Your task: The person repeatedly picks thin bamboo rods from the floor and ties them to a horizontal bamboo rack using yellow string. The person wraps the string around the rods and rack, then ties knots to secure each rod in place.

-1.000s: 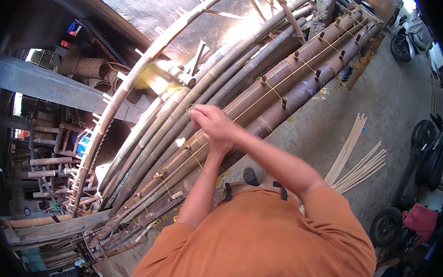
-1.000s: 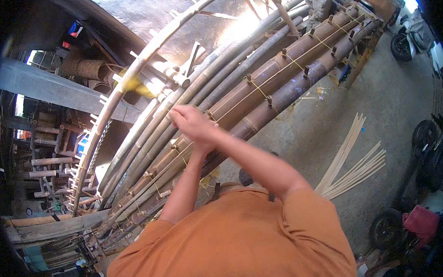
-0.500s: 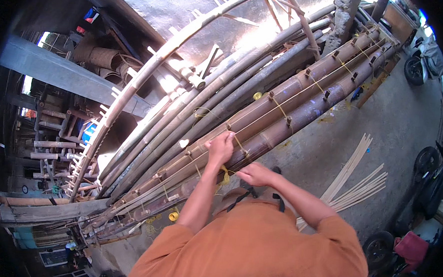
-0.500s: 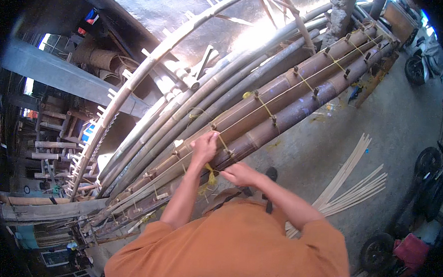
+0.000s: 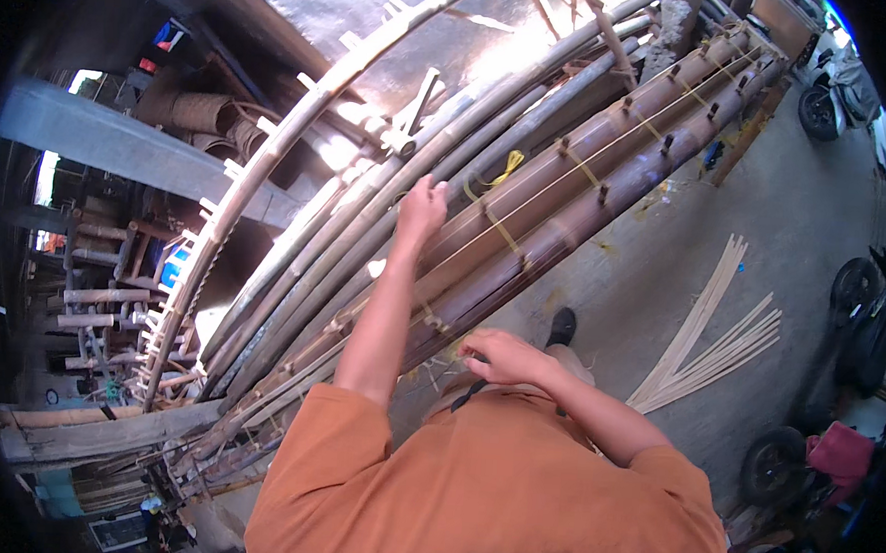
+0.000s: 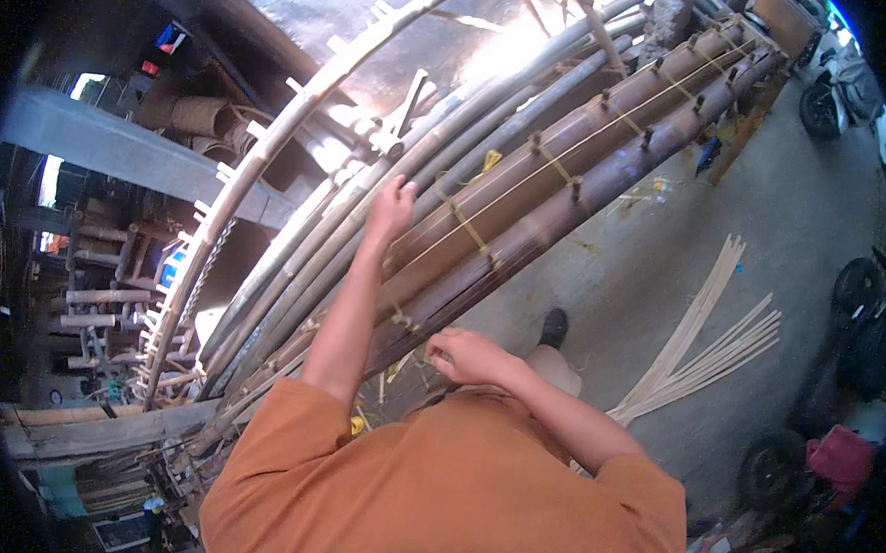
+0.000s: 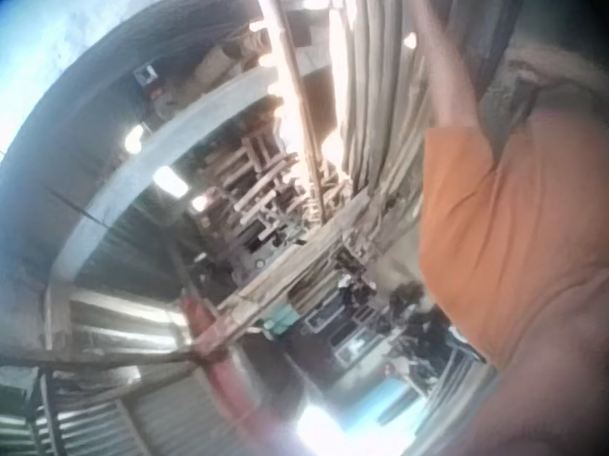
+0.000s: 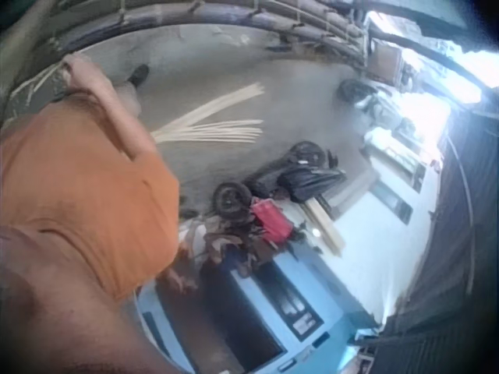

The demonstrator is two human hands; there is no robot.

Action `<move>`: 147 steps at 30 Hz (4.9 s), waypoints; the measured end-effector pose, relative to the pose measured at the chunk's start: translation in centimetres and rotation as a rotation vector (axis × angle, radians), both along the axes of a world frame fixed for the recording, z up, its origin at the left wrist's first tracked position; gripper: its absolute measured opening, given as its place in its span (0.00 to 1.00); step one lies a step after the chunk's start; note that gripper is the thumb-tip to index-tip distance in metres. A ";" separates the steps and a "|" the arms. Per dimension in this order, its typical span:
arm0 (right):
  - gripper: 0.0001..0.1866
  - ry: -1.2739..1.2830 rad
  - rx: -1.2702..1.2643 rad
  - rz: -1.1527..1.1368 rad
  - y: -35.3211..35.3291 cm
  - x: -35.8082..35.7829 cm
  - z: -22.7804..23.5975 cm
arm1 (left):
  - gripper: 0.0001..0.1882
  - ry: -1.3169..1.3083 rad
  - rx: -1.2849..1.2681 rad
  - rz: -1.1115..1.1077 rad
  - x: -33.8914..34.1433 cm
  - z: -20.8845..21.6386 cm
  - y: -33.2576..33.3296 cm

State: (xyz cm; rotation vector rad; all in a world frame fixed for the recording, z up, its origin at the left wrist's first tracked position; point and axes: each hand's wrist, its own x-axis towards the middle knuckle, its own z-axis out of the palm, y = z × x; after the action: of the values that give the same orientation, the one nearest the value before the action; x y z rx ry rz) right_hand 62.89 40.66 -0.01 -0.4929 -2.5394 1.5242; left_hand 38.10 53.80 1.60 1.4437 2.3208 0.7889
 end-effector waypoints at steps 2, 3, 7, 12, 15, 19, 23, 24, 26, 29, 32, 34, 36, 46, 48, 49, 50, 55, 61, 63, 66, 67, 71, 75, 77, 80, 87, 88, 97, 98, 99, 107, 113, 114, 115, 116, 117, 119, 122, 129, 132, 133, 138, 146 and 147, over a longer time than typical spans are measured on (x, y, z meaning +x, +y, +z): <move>0.16 -0.056 -0.769 -0.057 -3.0 -1.6 -2.0 | 0.20 0.015 -0.046 0.038 -1.3 3.1 -6.1; 0.15 -0.083 -1.149 -0.075 -4.4 -2.4 -2.4 | 0.20 0.026 -0.064 0.063 -2.4 3.9 -9.3; 0.14 0.641 -1.809 -0.900 -6.0 -6.8 -2.6 | 0.15 -0.084 -0.260 -0.247 -3.0 -0.6 -19.3; 0.14 0.722 -0.747 -0.671 -5.3 -13.3 13.7 | 0.14 0.127 0.192 -0.107 -1.3 -5.0 -19.3; 0.14 0.771 -0.056 -0.392 -5.3 -17.6 13.1 | 0.14 0.158 -0.012 -0.041 0.1 -3.6 -19.4; 0.16 0.974 0.221 0.008 -3.4 -19.6 22.1 | 0.15 0.040 -0.223 -0.069 0.6 1.3 -19.2; 0.23 -0.082 0.671 0.012 4.0 -23.5 14.5 | 0.20 -0.225 -0.065 -0.193 -4.6 -5.0 -19.8; 0.26 -0.083 0.859 -0.138 5.9 -21.7 8.1 | 0.20 -0.209 -0.098 -0.206 -4.5 -4.3 -19.1; 0.28 -0.110 0.609 -0.224 9.1 -20.3 1.8 | 0.20 -0.183 -0.168 -0.209 -3.5 -2.9 -18.7; 0.27 0.235 -0.581 -0.215 7.2 -18.0 7.3 | 0.18 -0.173 -0.083 -0.143 -2.8 -1.5 -19.6; 0.23 0.108 -0.209 0.251 2.6 -10.3 9.3 | 0.18 -0.146 -0.146 -0.041 -2.1 -0.6 -20.2; 0.20 -0.004 0.095 0.195 -1.8 -6.7 0.5 | 0.15 -0.101 -0.142 -0.044 -1.3 -0.5 -18.8; 0.20 0.044 -0.021 0.071 -3.0 -7.1 0.8 | 0.14 -0.208 0.061 -0.066 -1.5 -1.1 -18.3; 0.16 -0.121 0.598 0.037 -5.6 -7.2 -1.1 | 0.18 0.049 0.097 0.097 -8.1 -5.0 -8.9; 0.12 -0.223 0.681 -0.113 -8.3 -7.4 -0.4 | 0.19 -0.153 0.061 0.063 -9.3 -4.0 -10.9; 0.12 -0.263 0.727 -0.183 -9.5 -8.0 0.2 | 0.20 -0.246 0.051 0.054 -10.3 -3.2 -12.2; 0.11 -0.217 0.572 -0.128 -10.9 -8.5 1.0 | 0.21 -0.122 -0.004 0.043 -10.1 -0.7 -13.8; 0.13 -0.038 -1.027 -0.240 -20.2 -14.0 -1.7 | 0.19 0.102 -0.219 0.056 -15.8 2.4 -28.1; 0.10 0.558 -0.988 -0.680 -23.6 -22.6 6.7 | 0.18 0.042 -0.222 -0.111 -11.4 -0.5 -35.0; 0.14 0.626 -0.718 -0.649 -21.4 -26.1 9.3 | 0.21 -0.004 -0.183 -0.136 -11.2 -0.3 -35.5; 0.21 0.124 -0.013 -0.316 -14.6 -30.6 9.3 | 0.17 0.145 0.001 -0.065 -12.3 -5.8 -35.0; 0.25 -0.168 0.333 -0.281 -12.1 -31.4 8.4 | 0.18 0.145 -0.097 -0.046 -12.0 -3.7 -34.5; 0.27 -0.125 0.448 -0.255 -8.0 -30.7 4.6 | 0.16 0.013 -0.101 -0.044 -11.6 -1.4 -34.3; 0.25 0.205 -0.632 0.074 -10.8 -24.6 11.8 | 0.16 0.062 -0.111 0.017 -11.9 -1.3 -35.1; 0.21 0.018 -0.230 0.420 -14.4 -19.2 9.1 | 0.16 0.250 -0.049 0.002 -11.6 -2.5 -35.4; 0.23 0.060 0.026 0.114 -19.6 -16.8 -2.2 | 0.14 0.059 -0.049 0.022 -11.1 -1.3 -35.0; 0.20 0.756 -1.340 -0.461 -18.8 -14.8 2.3 | 0.14 -0.368 0.397 0.041 -12.8 4.8 -28.2; 0.20 0.858 -1.433 -0.615 -18.7 -13.9 3.0 | 0.14 -0.379 0.288 0.087 -15.7 2.6 -27.3; 0.18 1.222 -1.728 -1.136 -25.8 -10.0 -5.4 | 0.08 -0.161 0.021 -0.163 -27.6 -12.1 -22.7; 0.19 1.239 -1.713 -1.177 -26.5 -11.1 -5.3 | 0.06 -0.107 0.122 -0.149 -31.4 -12.2 -22.7; 0.19 1.261 -1.680 -1.235 -27.3 -11.6 -4.8 | 0.08 -0.051 0.215 -0.156 -34.6 -12.4 -21.9; 0.42 0.674 -1.827 -0.870 -36.2 -18.7 -5.1 | 0.14 -0.452 -0.186 -0.126 -35.9 -3.4 -28.5; 0.27 0.451 -1.598 -0.514 -38.3 -28.6 -7.8 | 0.16 -0.231 -0.172 -0.413 -27.8 -2.0 -46.3; 0.23 0.519 -1.671 -0.635 -38.1 -29.2 -8.1 | 0.16 -0.227 -0.156 -0.418 -27.3 -2.2 -48.2; 0.20 0.577 -1.744 -0.755 -38.2 -29.9 -8.4 | 0.17 -0.228 -0.142 -0.419 -26.7 -2.4 -49.4; 0.17 0.791 -1.771 -0.733 -37.6 -30.0 -9.7 | 0.18 -0.223 -0.134 -0.402 -25.8 -1.9 -50.3; 0.13 1.038 -1.785 -0.736 -36.7 -28.5 -10.0 | 0.18 -0.167 -0.126 -0.360 -26.8 -5.6 -48.3; 0.11 1.058 -1.699 -0.866 -36.4 -27.6 -7.2 | 0.20 -0.052 -0.198 -0.195 -22.0 -1.3 -48.8; 0.14 0.640 -1.739 -0.755 -37.3 -28.2 -3.0 | 0.19 0.027 -0.031 -0.191 -22.4 -2.3 -48.2; 0.18 0.563 -1.822 -0.980 -38.4 -31.5 -1.9 | 0.13 0.022 -0.150 -0.099 -23.2 -1.0 -49.5; 0.17 0.558 -1.805 -1.130 -37.6 -31.0 -1.5 | 0.13 0.061 -0.186 -0.089 -23.0 -1.1 -49.9; 0.16 0.600 -1.788 -1.161 -37.1 -30.7 -1.5 | 0.13 0.089 -0.197 -0.090 -22.9 -0.9 -49.8; 0.14 0.766 -1.007 -0.912 -34.8 -37.1 3.8 | 0.14 0.191 -0.060 -0.069 -22.8 -3.5 -50.1; 0.31 -0.363 0.631 -0.369 -23.4 -42.9 4.5 | 0.18 -0.076 -0.185 -0.071 -23.6 -1.5 -48.9; 0.29 -0.268 0.459 -0.364 -23.4 -42.9 3.2 | 0.19 -0.129 -0.169 -0.064 -24.1 -2.2 -48.9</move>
State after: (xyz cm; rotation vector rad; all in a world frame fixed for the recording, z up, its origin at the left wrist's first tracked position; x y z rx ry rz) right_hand 20.04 17.30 3.17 -1.0676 -2.6718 0.7645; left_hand 13.96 4.85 -0.63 1.3462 2.1771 0.6321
